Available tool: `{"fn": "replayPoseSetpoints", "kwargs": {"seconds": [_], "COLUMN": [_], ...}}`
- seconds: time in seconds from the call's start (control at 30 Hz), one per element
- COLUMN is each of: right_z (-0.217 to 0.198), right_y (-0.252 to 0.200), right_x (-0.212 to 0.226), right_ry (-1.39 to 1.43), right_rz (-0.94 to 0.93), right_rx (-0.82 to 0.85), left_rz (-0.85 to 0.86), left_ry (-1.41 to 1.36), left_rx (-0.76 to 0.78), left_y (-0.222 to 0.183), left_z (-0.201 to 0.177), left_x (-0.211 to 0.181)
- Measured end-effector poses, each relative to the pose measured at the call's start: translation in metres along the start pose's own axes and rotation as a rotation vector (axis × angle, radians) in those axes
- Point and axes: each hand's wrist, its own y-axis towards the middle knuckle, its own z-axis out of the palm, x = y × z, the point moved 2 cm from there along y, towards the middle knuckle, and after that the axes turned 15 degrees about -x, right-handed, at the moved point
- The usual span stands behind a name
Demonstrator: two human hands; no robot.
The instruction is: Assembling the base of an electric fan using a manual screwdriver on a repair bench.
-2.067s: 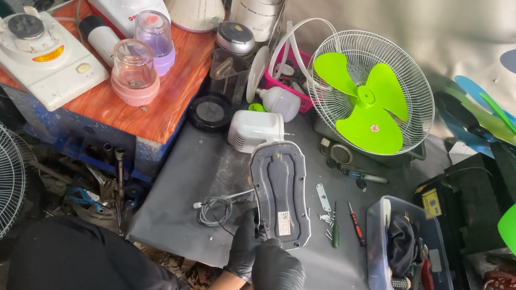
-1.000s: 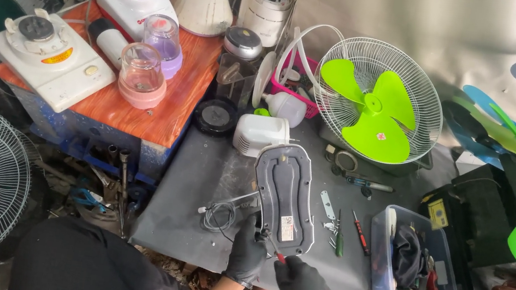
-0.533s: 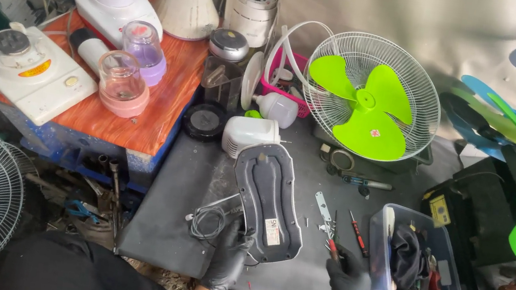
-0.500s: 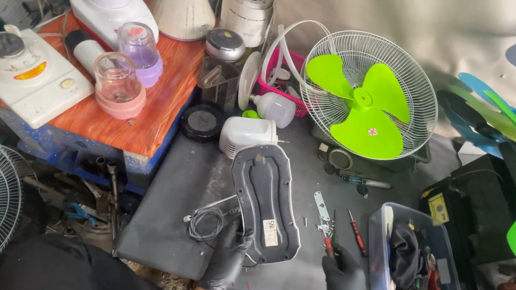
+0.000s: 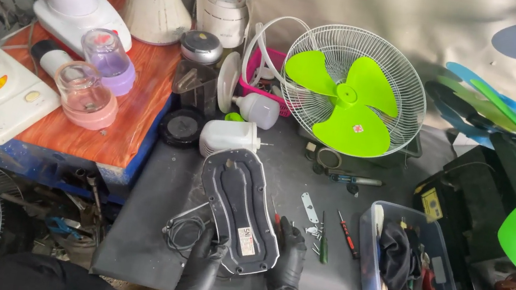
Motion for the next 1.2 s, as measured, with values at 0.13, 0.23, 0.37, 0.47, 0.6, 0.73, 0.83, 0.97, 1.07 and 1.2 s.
{"fn": "replayPoseSetpoints", "kwargs": {"seconds": [0.13,0.23,0.37,0.47,0.6,0.73,0.83,0.97,1.07,1.2], "right_z": [-0.019,-0.022,-0.045,-0.051,-0.051,-0.059,-0.060,-0.049,-0.052,-0.052], "right_y": [0.063,0.046,0.068,0.081,0.080,0.104,0.106,0.084,0.090,0.085], "right_x": [-0.033,-0.027,-0.026,-0.001,0.020,0.001,-0.002,0.009,0.006,0.008], "right_ry": [-1.270,-1.333,-1.064,-0.992,-0.942,-1.048,-1.050,-0.948,-0.913,-0.953], "right_rz": [-1.401,-1.425,-1.753,-1.352,-1.538,-1.440,-1.436,-1.444,-1.401,-1.246], "right_rx": [0.081,0.085,0.170,-0.118,0.034,-0.031,-0.041,-0.040,-0.039,-0.084], "left_rz": [-0.098,-0.069,-0.075,-0.035,-0.078,-0.086,-0.076,0.013,0.002,-0.028], "left_ry": [0.025,-0.025,-0.017,-0.005,-0.025,-0.028,-0.037,0.035,0.037,0.022], "left_rx": [-0.011,-0.007,-0.011,-0.031,-0.047,-0.051,-0.033,-0.049,-0.074,-0.031], "left_y": [0.010,0.004,0.015,0.007,0.008,0.015,0.007,0.001,-0.003,-0.001], "left_z": [-0.004,-0.002,-0.019,-0.007,-0.011,-0.018,-0.010,-0.004,0.001,-0.003], "left_x": [0.015,0.009,0.046,0.018,0.027,0.047,0.018,-0.002,-0.013,-0.007]}}
